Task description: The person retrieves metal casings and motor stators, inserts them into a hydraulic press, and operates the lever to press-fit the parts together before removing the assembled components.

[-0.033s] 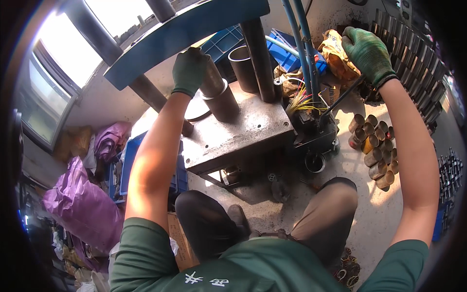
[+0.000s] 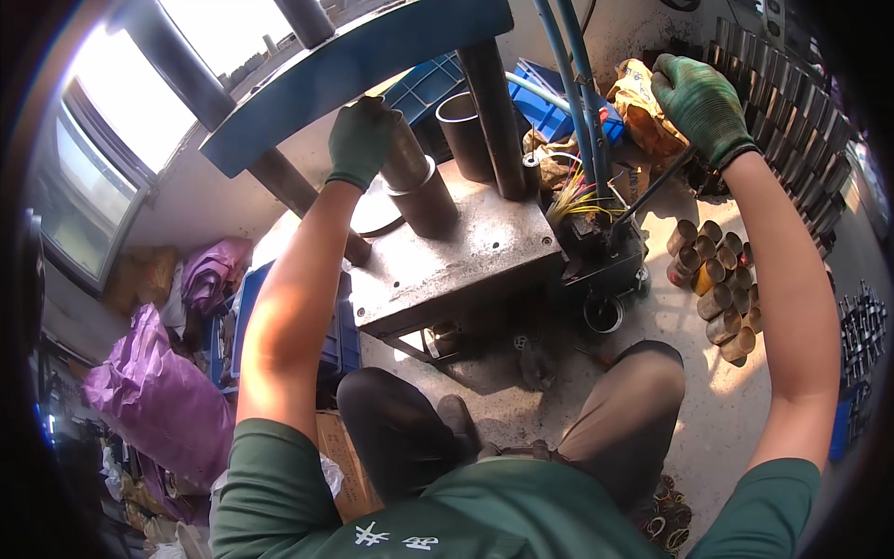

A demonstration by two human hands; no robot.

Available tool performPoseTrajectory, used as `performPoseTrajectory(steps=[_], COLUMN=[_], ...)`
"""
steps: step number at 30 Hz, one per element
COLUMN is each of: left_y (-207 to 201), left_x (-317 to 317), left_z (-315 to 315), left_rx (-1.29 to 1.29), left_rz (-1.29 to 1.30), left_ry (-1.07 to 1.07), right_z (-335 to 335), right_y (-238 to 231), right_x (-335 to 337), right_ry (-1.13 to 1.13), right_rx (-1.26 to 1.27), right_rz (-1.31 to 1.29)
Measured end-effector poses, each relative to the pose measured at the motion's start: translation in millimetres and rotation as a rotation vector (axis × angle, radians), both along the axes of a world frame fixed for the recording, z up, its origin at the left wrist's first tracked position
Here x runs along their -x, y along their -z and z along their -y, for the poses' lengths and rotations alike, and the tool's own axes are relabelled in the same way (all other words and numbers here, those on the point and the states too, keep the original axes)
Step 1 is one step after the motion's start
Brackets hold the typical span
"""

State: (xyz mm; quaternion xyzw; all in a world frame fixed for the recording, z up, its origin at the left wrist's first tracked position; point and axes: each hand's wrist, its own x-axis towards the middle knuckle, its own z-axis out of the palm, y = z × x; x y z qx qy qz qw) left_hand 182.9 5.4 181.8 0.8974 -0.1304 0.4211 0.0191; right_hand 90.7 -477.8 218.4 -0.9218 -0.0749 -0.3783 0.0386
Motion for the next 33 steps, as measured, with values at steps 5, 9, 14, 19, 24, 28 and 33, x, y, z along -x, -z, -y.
performPoseTrajectory(steps=[5,9,14,19,24,28,33], left_y=[-6,14,22,4,-23,-34,-56], left_x=[11,10,17,24,20,17,38], left_z=[-8,6,3,2,8,13,7], left_rx=[-0.128,-0.216,-0.087,-0.117,-0.103,0.032,-0.025], left_rz=[0.139,0.078,-0.183,-0.407,-0.772,-0.798,-0.728], left_ry=[0.128,0.050,0.000,0.045,0.006,0.025,-0.103], right_z=[2,5,-1,1,11,8,6], right_y=[1,-11,-4,-2,7,21,56], right_x=[4,10,11,23,45,91,157], right_ry=[-0.009,-0.094,-0.037,-0.055,-0.159,-0.232,-0.274], right_rx=[-0.005,-0.103,-0.048,-0.067,-0.188,-0.250,-0.171], right_rz=[-0.011,-0.031,-0.029,-0.023,-0.076,-0.140,-0.143])
